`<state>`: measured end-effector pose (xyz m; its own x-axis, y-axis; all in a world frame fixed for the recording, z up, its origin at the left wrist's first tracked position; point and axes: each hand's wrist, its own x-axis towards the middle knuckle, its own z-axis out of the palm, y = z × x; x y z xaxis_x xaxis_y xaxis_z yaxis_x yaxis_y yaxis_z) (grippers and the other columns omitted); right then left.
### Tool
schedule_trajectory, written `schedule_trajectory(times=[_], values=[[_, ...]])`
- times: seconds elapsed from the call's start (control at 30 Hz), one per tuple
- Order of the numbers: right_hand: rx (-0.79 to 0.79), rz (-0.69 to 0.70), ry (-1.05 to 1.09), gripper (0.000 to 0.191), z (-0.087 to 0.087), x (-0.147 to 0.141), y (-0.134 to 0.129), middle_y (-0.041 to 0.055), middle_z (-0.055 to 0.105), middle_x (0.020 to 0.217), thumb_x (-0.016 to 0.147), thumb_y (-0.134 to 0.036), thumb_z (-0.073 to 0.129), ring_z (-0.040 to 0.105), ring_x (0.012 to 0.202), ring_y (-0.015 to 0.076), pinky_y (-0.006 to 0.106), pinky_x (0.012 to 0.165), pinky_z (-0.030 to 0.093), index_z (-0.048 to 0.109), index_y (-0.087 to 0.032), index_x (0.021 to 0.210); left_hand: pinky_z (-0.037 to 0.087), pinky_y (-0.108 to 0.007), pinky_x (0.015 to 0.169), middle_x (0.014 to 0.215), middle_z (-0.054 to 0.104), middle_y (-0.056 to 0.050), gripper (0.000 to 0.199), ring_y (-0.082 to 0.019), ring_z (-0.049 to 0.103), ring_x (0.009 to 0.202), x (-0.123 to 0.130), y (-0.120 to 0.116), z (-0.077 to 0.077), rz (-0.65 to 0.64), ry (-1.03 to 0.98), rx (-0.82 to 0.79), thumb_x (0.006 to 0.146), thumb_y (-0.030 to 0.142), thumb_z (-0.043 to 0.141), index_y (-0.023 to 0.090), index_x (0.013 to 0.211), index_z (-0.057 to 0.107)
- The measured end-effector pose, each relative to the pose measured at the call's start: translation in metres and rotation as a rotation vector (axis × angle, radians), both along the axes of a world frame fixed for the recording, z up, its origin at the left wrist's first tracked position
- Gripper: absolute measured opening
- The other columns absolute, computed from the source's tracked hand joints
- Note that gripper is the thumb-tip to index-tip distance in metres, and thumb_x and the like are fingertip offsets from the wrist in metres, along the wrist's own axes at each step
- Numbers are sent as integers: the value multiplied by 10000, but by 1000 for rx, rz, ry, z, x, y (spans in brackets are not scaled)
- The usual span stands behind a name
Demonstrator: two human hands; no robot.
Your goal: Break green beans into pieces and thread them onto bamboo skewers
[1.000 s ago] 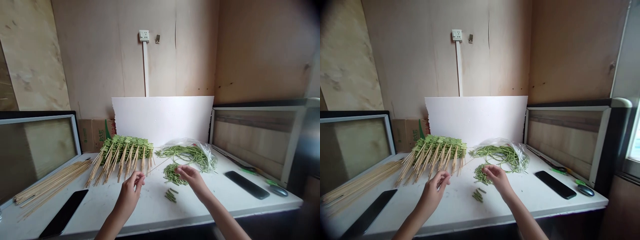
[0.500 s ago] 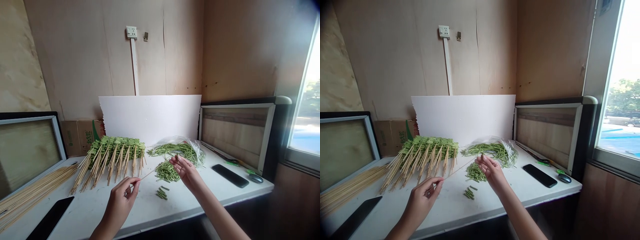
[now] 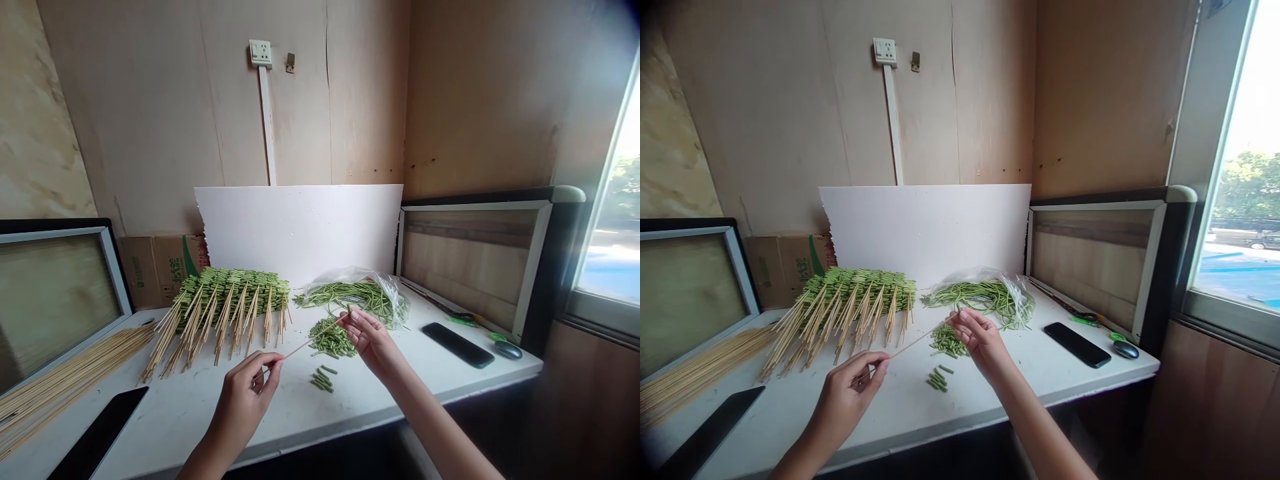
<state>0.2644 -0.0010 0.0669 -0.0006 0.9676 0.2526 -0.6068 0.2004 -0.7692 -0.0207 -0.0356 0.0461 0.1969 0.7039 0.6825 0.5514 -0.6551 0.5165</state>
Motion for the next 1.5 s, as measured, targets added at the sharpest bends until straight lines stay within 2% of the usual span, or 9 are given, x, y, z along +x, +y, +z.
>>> schedule_trajectory(times=[0.17,0.7,0.87,1.03,1.27,1.5], values=[[2,-11,-36,244,0,1,0,63,794,980,762,-335,894,748,980,221,238,711,603,800,-224,958,440,-229,555,835,703,-24,211,-122,503,563,0,-1,0,1,1,-19,1000,353,564,212,997,721],[50,-134,-227,245,10,0,-7,84,809,902,692,-383,928,743,913,245,329,773,545,806,-223,832,431,-233,572,840,704,-34,186,-122,487,569,-9,2,4,-11,48,43,1001,309,574,206,988,728],[34,-132,-216,264,9,-1,-6,82,809,880,672,-397,938,749,907,251,352,817,552,805,-226,823,440,-230,566,856,710,-43,204,-127,519,588,-8,3,3,-18,58,34,1006,314,562,208,985,736],[59,-113,-245,252,7,0,-6,87,811,918,724,-424,904,745,936,249,371,895,560,813,-226,849,456,-228,575,876,716,-49,223,-131,537,607,-8,2,2,-24,69,9,1011,319,549,212,996,744],[67,-87,-280,248,13,1,-9,88,815,905,718,-433,903,755,938,249,408,997,541,820,-224,824,458,-227,572,865,713,-55,221,-131,529,606,-10,1,2,-28,89,22,1014,300,545,209,1004,746],[62,-81,-260,245,15,-3,-12,76,811,891,714,-426,908,754,938,252,411,997,543,809,-228,821,476,-223,564,874,727,-58,230,-128,557,599,-8,2,3,-43,67,10,1019,315,548,198,1004,745]])
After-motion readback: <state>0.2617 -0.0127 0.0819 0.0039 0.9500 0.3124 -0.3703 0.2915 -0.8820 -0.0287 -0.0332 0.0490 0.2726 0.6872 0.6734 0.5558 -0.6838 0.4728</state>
